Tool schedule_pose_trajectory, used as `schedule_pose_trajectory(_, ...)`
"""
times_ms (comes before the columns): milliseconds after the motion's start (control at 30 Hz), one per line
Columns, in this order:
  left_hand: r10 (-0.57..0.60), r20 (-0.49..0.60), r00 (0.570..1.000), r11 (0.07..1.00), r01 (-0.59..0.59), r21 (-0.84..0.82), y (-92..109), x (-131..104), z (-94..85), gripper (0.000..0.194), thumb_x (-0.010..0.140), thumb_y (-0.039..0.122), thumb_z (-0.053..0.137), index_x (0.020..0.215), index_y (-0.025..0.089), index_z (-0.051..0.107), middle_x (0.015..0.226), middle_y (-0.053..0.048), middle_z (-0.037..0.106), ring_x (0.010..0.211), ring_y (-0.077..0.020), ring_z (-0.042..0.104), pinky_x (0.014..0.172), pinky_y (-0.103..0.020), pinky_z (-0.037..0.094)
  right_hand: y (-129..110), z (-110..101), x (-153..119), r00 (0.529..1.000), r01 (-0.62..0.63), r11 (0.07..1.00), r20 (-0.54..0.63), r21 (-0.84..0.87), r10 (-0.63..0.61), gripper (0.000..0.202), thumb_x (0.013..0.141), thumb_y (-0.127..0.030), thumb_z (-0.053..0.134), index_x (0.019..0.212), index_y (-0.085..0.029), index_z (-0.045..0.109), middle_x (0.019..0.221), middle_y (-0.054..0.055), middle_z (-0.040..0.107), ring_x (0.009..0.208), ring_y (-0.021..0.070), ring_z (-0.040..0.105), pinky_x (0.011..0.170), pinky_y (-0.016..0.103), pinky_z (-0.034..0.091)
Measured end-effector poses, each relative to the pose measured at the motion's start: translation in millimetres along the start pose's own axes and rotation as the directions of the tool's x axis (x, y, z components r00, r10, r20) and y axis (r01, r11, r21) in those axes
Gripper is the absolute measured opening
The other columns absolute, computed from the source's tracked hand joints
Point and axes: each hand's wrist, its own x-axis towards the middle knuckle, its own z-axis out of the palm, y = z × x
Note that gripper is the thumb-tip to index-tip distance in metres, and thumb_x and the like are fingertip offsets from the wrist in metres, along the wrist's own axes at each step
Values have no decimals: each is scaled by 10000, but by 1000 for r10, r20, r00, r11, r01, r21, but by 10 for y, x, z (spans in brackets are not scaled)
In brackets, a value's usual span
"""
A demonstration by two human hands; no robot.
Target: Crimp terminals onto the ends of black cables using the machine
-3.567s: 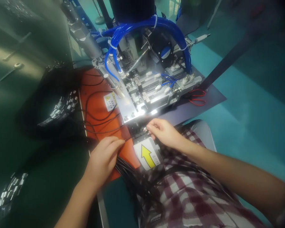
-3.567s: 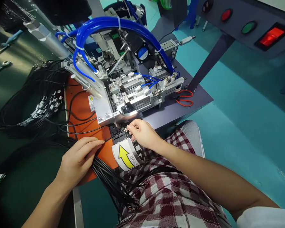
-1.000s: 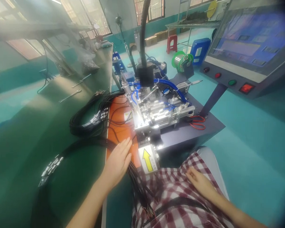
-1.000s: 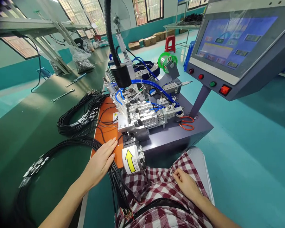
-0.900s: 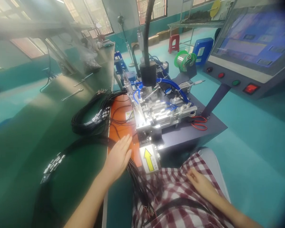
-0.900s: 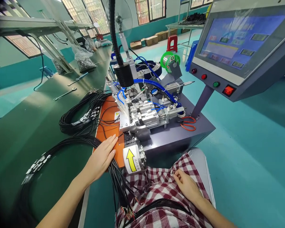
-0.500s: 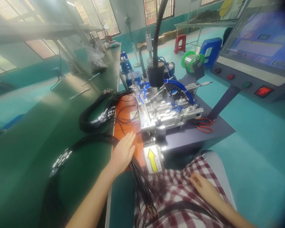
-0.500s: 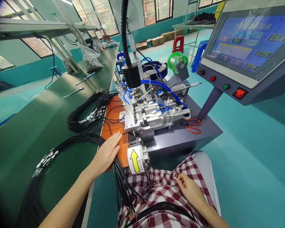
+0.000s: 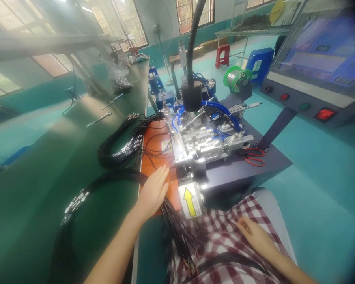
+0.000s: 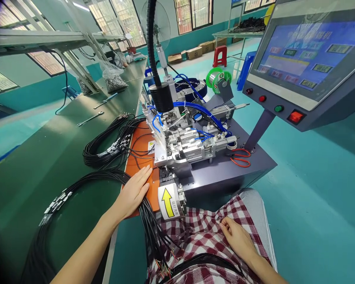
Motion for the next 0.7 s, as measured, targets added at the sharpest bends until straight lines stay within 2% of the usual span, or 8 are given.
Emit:
schedule_pose_trajectory(267,17,-4,1000,1000,-17,23,26,9,-38,507,977,304,299,1470,196,348,1535,-91,357,1419,-231,325,1159,-472,313,-49,-26,22,1000,-7,1000,-19,5,7,258,878,-442,384,755,-239,487,709,15,664,661,220,626,625,304,410)
schedule_pose_trajectory(500,29,1,1000,998,-29,50,14,24,-25,510,969,300,307,1456,160,368,1517,-129,384,1410,-257,342,1144,-499,332,-151,-76,91,999,-40,998,-18,47,41,228,849,-401,425,735,-226,518,699,32,668,658,227,611,621,310,396)
schedule_pose_trajectory(600,26,17,1000,999,-26,34,16,32,-12,521,971,310,306,1465,150,346,1542,-133,338,1434,-257,293,1161,-497,297,-324,-143,95,999,-41,996,31,74,39,233,858,-381,421,725,-214,515,694,37,646,646,213,591,618,309,401)
schedule_pose_trajectory(700,9,33,999,1000,-10,18,22,39,-4,536,975,332,291,1467,124,335,1561,-144,293,1447,-263,259,1169,-501,275,-665,-251,10,992,3,991,123,136,-20,266,895,-420,418,807,-214,562,735,14,652,669,184,596,629,282,436)
